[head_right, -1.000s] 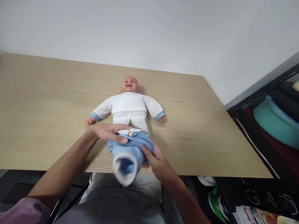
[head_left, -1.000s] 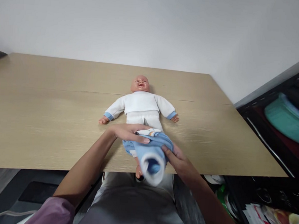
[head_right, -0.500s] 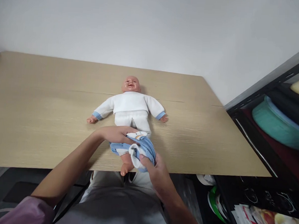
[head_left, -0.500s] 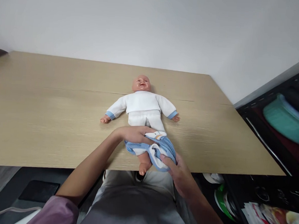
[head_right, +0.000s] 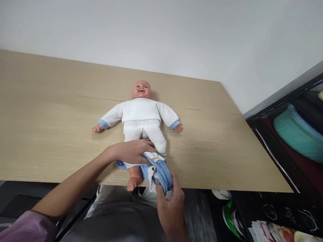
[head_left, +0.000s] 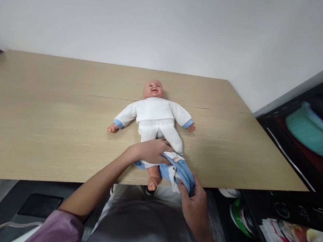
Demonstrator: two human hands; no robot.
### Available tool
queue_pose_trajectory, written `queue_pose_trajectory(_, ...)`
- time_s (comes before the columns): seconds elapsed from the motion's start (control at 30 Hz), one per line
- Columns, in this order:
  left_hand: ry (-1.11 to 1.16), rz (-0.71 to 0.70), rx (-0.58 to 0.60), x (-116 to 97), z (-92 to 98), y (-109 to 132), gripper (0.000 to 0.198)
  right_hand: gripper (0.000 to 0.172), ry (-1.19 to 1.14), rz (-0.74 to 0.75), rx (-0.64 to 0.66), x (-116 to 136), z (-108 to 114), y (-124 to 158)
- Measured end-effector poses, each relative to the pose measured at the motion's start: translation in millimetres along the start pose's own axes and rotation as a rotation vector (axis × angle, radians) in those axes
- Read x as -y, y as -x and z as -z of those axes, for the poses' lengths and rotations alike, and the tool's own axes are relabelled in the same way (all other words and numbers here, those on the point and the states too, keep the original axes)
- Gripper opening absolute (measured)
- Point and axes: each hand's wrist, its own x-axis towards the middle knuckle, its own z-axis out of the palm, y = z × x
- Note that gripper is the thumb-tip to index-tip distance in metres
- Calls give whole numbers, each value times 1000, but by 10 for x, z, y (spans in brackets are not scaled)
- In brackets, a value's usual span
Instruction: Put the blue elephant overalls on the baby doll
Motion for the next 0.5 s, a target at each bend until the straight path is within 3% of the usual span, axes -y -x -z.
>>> queue_pose_trajectory(0.23, 144, -33, -10, 81, 135, 88, 22, 30, -105, 84, -23, -75, -266, -148)
queue_pose_trajectory(0.4, 217, 26, -63, 141, 292, 195, 13, 32, -247, 57, 96, -4, -453, -343)
queue_pose_trajectory(0.5, 268, 56, -71, 195, 411, 259, 19, 39, -331, 34, 183, 80, -508, -493)
